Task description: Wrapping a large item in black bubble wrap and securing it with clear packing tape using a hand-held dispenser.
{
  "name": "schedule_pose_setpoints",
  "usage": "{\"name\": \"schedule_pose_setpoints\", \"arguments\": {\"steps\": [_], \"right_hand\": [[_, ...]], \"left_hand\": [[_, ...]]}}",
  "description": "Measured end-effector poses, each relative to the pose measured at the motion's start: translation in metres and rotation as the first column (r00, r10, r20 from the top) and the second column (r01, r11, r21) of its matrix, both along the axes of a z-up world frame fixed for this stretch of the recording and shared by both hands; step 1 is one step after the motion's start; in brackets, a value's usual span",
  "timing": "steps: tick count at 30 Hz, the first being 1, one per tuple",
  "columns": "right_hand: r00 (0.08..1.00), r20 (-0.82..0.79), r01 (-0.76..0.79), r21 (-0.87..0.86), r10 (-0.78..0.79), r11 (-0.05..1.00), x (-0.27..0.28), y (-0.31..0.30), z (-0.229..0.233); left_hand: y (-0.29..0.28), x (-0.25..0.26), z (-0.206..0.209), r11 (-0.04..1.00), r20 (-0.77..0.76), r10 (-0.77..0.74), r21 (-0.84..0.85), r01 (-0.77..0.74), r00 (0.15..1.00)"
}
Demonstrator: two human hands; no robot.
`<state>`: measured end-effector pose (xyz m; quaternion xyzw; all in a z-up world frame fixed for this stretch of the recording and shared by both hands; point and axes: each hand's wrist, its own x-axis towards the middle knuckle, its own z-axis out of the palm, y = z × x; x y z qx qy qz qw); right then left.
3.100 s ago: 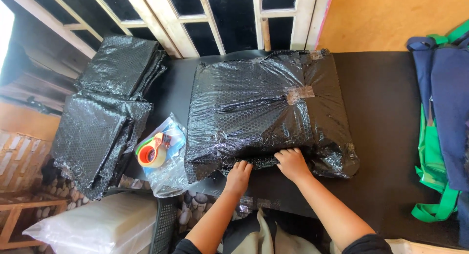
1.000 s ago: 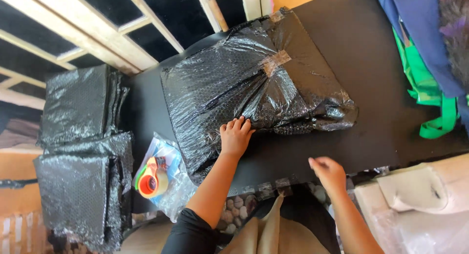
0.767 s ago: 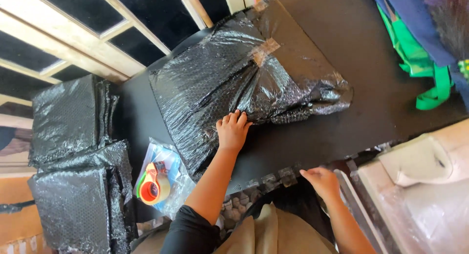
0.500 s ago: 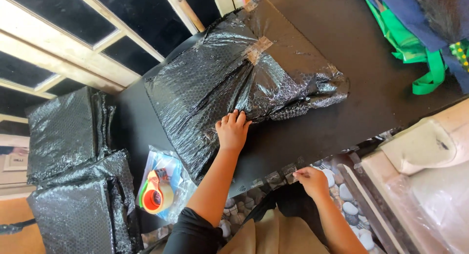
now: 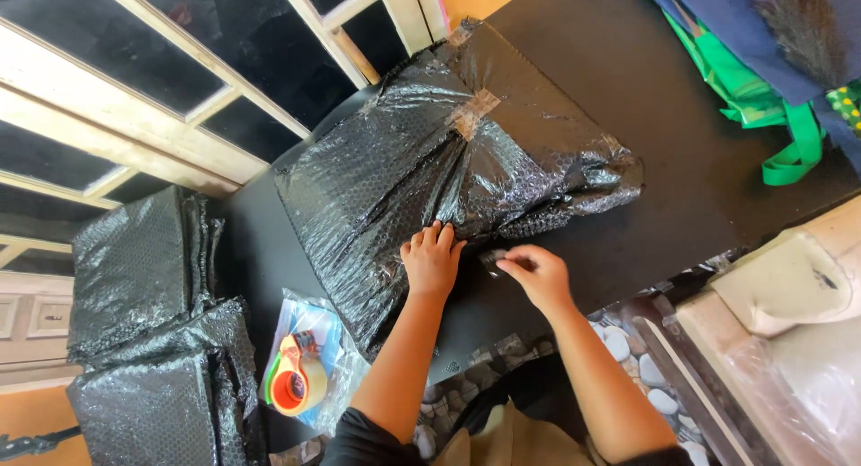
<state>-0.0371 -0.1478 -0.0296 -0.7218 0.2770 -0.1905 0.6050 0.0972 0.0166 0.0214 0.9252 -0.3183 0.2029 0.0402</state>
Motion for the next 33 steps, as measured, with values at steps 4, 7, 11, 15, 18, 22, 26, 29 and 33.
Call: {"name": "schedule_pose_setpoints", "arguments": {"steps": [4,7,11,15,18,22,26,29,33], "right_hand": [[0.993,0.118,0.002,0.091,-0.013,0.996,0.050,0.012,-0.015],[0.987,0.150,0.050,0.095,-0.064,0.994,0.064,0.013,-0.024],[0.987,0.132,0.075,0.088,-0.087,0.993,0.072,0.014,-0.020],[0.990,0.079,0.117,0.053,-0.121,0.992,0.076,0.014,-0.004],[0.989,0.037,0.142,0.054,-0.144,0.988,0.075,0.015,0.007],[0.990,-0.009,0.138,0.044,-0.137,0.989,0.075,0.013,0.009],[0.995,-0.022,0.096,0.028,-0.095,0.995,0.073,0.005,0.007],[0.999,-0.024,0.049,0.027,-0.048,0.998,0.071,0.001,0.006],[0.997,-0.070,0.010,-0.008,-0.010,1.000,0.068,-0.007,0.020]], "left_hand": [[-0.001,0.002,0.000,1.000,-0.011,0.005,0.009,-0.005,1.000],[-0.001,0.001,0.001,1.000,-0.013,0.012,0.009,-0.011,1.000],[-0.001,-0.001,0.003,1.000,-0.014,0.013,0.010,-0.013,1.000],[-0.003,-0.002,0.015,1.000,-0.044,0.019,0.010,-0.019,0.999],[-0.011,-0.009,0.032,1.000,-0.089,0.016,-0.008,-0.017,0.996],[-0.021,-0.009,0.024,0.998,-0.059,0.060,-0.004,-0.061,0.996],[-0.019,-0.006,0.019,0.998,-0.082,0.064,0.020,-0.062,0.995],[-0.015,-0.005,0.015,0.997,-0.017,0.075,-0.025,-0.076,0.997],[-0.017,-0.008,0.022,0.993,-0.056,0.091,-0.072,-0.095,0.994]]}}
